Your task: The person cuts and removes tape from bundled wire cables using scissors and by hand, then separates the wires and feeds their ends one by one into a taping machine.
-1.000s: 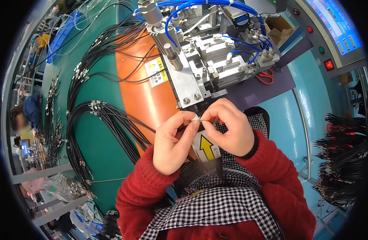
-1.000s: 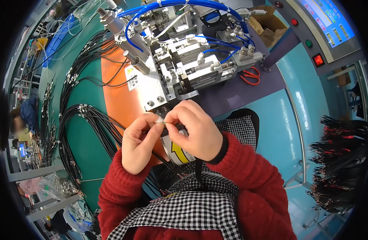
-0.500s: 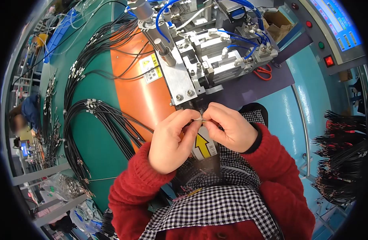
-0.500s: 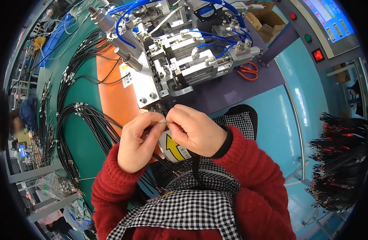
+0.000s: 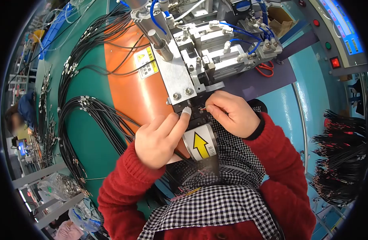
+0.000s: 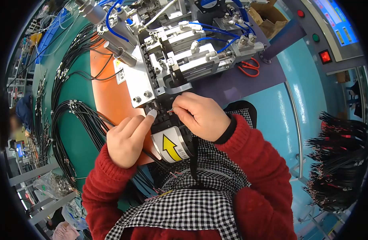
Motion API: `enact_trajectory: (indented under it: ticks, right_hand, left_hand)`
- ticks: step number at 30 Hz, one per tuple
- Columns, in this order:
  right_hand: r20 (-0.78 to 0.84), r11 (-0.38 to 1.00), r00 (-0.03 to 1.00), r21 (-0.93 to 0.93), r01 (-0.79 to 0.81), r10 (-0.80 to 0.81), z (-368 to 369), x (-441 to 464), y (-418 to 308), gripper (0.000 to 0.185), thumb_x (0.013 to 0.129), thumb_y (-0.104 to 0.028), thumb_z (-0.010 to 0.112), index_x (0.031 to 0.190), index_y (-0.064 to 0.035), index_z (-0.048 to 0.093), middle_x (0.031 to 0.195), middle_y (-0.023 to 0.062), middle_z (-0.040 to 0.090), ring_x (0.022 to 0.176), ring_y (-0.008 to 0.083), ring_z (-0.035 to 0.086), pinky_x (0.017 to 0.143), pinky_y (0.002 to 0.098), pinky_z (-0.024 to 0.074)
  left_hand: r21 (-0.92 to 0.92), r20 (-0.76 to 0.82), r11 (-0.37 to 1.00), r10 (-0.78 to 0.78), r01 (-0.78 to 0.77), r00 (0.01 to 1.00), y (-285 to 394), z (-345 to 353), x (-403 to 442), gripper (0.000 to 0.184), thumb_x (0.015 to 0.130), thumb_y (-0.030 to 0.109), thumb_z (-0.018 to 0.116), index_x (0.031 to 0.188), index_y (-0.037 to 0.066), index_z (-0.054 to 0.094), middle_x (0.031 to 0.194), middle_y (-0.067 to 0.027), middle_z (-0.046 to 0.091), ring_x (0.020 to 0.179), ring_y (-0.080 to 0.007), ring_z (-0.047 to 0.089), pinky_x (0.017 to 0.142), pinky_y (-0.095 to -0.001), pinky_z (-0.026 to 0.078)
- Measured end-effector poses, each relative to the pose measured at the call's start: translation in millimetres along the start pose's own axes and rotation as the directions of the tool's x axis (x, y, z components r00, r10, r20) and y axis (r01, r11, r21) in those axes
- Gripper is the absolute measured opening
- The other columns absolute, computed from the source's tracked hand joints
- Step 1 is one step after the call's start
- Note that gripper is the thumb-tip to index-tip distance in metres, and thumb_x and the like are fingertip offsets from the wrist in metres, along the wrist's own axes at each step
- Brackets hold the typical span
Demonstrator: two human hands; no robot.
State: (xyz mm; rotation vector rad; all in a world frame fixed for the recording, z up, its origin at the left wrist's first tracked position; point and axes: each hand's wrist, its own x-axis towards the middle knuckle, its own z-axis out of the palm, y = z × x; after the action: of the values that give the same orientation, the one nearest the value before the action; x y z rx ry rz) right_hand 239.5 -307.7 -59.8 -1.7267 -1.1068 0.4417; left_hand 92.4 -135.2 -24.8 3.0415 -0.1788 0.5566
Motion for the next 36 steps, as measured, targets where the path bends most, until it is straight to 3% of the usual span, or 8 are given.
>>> enact_trajectory:
  ticks: [5, 10, 26, 31, 35, 36]
  right_hand:
    - [0.040, 0.977, 0.999, -0.211, 0.017, -0.008, 2, -4, 4, 0.007, 0.086, -0.001, 0.058, 0.090, -0.0039, 0.062, 0.081, 0.0055, 0.059, 0.060, 0.0211, 0.051, 0.057, 0.0296, 0.0414]
    - [0.013, 0.966, 0.999, -0.256, 0.041, -0.039, 5, -4, 4, 0.008, 0.085, 0.000, 0.059, 0.091, -0.0045, 0.062, 0.080, 0.0052, 0.060, 0.057, 0.0224, 0.051, 0.055, 0.0310, 0.0420]
    - [0.046, 0.965, 0.998, -0.257, 0.042, -0.031, 5, -1, 3, 0.008, 0.084, 0.000, 0.059, 0.090, -0.0040, 0.062, 0.081, 0.0061, 0.061, 0.057, 0.0218, 0.051, 0.054, 0.0310, 0.0419]
    - [0.073, 0.985, 0.997, -0.172, 0.007, 0.005, 4, 1, 5, 0.005, 0.085, -0.001, 0.057, 0.087, -0.0032, 0.061, 0.078, 0.0047, 0.059, 0.057, 0.0171, 0.048, 0.053, 0.0278, 0.0396]
    - [0.226, 0.930, 0.921, 0.115, -0.348, 0.317, 1, 6, -1, 0.006, 0.088, -0.002, 0.054, 0.086, -0.0028, 0.059, 0.076, 0.0019, 0.057, 0.059, 0.0112, 0.045, 0.053, 0.0237, 0.0369]
    - [0.226, 0.930, 0.921, 0.115, -0.348, 0.316, 1, 6, 0, 0.006, 0.088, -0.002, 0.054, 0.086, -0.0028, 0.059, 0.076, 0.0019, 0.057, 0.059, 0.0112, 0.045, 0.053, 0.0237, 0.0369]
  left_hand:
    - [0.049, 0.095, 0.998, 0.031, -0.035, 0.995, -3, 6, -7, 0.040, 0.078, 0.013, 0.058, 0.118, 0.016, 0.061, 0.080, 0.0009, 0.046, 0.057, -0.0116, 0.045, 0.046, -0.0242, 0.038]
    - [0.002, 0.116, 0.999, 0.048, -0.048, 0.992, -5, 4, -6, 0.041, 0.079, 0.012, 0.058, 0.120, 0.017, 0.061, 0.077, 0.0010, 0.042, 0.056, -0.0105, 0.045, 0.044, -0.0244, 0.036]
    - [-0.013, 0.203, 0.998, 0.057, -0.055, 0.978, -7, 3, -4, 0.046, 0.077, 0.011, 0.060, 0.121, 0.020, 0.060, 0.075, 0.0009, 0.040, 0.055, -0.0105, 0.044, 0.042, -0.0246, 0.035]
    - [0.023, 0.185, 0.997, 0.065, -0.071, 0.981, -6, 4, -1, 0.046, 0.076, 0.010, 0.061, 0.122, 0.021, 0.060, 0.075, 0.0008, 0.040, 0.055, -0.0104, 0.044, 0.041, -0.0240, 0.036]
    - [0.034, 0.195, 0.997, 0.066, -0.074, 0.979, -7, 4, 0, 0.047, 0.076, 0.010, 0.061, 0.121, 0.022, 0.060, 0.075, 0.0008, 0.041, 0.056, -0.0103, 0.045, 0.041, -0.0234, 0.036]
    - [0.035, 0.195, 0.997, 0.066, -0.074, 0.979, -7, 4, 0, 0.047, 0.076, 0.010, 0.061, 0.121, 0.022, 0.060, 0.075, 0.0008, 0.041, 0.056, -0.0103, 0.045, 0.041, -0.0234, 0.036]
